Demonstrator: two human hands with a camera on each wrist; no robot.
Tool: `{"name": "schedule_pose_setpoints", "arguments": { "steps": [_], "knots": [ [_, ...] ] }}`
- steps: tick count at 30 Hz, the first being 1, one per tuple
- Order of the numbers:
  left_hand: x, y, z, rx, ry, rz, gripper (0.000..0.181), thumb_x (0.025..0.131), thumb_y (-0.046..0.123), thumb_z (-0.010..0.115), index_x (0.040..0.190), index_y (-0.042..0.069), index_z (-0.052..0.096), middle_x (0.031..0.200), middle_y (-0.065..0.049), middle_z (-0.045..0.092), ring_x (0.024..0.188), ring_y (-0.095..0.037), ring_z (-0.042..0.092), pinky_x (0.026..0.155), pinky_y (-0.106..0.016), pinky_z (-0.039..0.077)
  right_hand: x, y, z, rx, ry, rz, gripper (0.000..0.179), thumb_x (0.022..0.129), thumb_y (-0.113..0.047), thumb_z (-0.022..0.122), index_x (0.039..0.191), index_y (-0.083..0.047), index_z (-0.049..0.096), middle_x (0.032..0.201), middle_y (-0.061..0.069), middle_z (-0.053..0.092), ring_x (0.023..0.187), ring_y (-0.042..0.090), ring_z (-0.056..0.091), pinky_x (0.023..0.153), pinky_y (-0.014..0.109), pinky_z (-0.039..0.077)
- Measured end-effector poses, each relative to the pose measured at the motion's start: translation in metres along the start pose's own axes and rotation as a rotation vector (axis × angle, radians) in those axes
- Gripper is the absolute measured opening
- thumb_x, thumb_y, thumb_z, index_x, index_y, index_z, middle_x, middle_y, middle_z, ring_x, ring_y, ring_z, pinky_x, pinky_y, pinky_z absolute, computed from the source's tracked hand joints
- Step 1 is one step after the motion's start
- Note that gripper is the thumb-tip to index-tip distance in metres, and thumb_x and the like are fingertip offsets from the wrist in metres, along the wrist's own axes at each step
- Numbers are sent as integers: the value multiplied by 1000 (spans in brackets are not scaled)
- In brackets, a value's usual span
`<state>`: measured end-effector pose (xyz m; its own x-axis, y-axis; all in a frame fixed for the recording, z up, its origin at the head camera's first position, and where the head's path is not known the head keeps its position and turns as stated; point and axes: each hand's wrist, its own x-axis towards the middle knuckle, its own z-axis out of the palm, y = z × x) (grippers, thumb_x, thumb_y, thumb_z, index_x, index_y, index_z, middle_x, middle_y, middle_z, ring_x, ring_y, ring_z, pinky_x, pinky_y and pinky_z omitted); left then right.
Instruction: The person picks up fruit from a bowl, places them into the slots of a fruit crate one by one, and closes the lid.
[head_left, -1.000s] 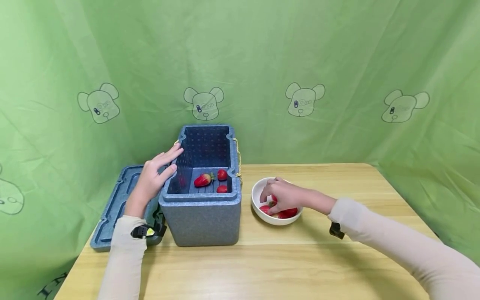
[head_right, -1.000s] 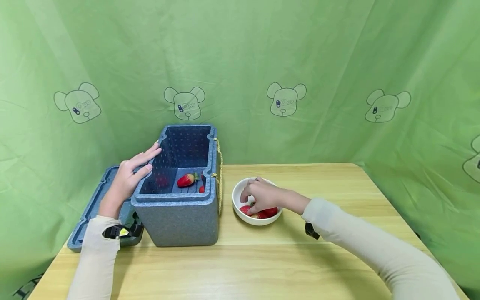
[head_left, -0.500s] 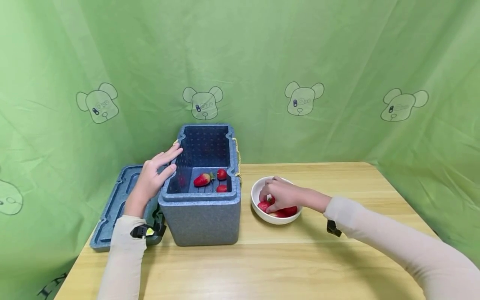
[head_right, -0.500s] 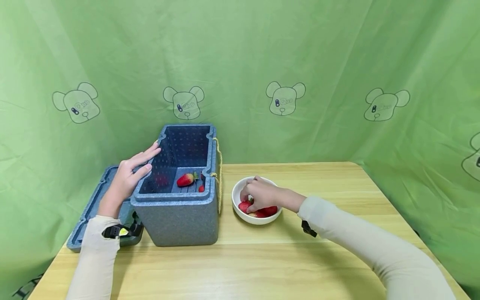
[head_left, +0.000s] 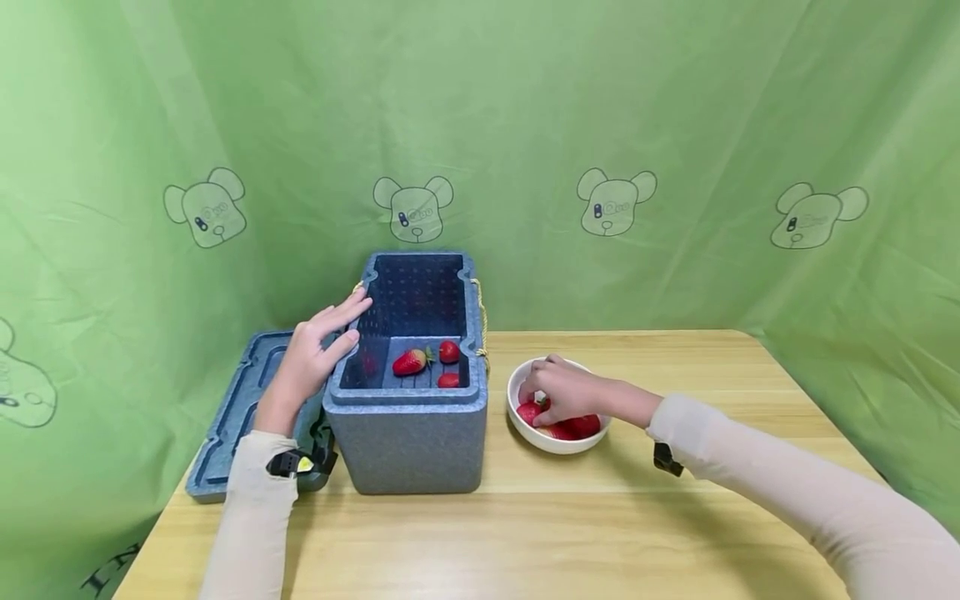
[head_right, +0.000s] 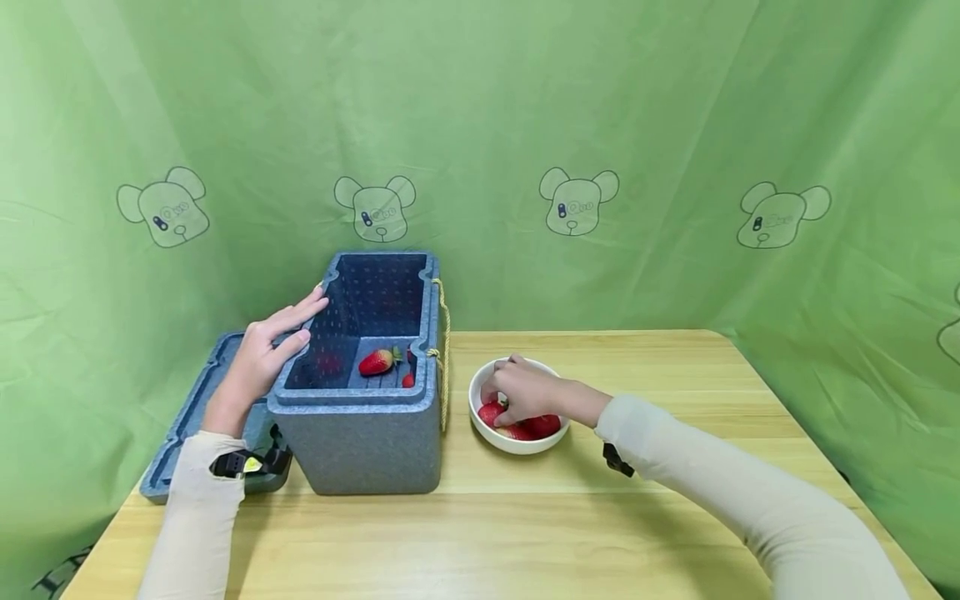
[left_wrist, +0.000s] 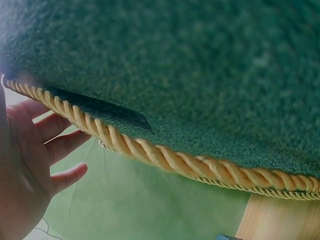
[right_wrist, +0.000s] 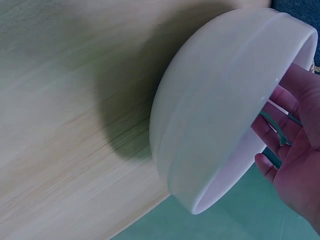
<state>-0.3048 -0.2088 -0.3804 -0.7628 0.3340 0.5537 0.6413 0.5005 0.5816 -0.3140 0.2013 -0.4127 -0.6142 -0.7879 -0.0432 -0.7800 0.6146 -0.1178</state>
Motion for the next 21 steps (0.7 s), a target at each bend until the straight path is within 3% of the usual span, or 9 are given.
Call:
{"name": "schedule_pose_setpoints", "arguments": {
  "steps": [15, 21],
  "knots": [
    [-1, -1, 1, 8, 10, 4, 49, 101, 18, 54, 150, 15, 54, 160, -8, 44, 148, -35, 42, 122, -64, 25, -1, 0, 0, -13, 18, -24, 20, 80, -23, 84, 97, -16, 77, 94, -9, 77, 95, 16, 56, 87, 39, 39],
    [0, -1, 0, 8, 2, 7, 49, 101, 19, 54, 150, 15, 53, 161, -8, 42, 148, -34, 42, 122, -64, 24, -3, -1, -4, 23, 40, 15, 25, 78, -24, 85, 100, -14, 78, 97, -5, 77, 97, 17, 56, 88, 40, 38]
  ]
}}
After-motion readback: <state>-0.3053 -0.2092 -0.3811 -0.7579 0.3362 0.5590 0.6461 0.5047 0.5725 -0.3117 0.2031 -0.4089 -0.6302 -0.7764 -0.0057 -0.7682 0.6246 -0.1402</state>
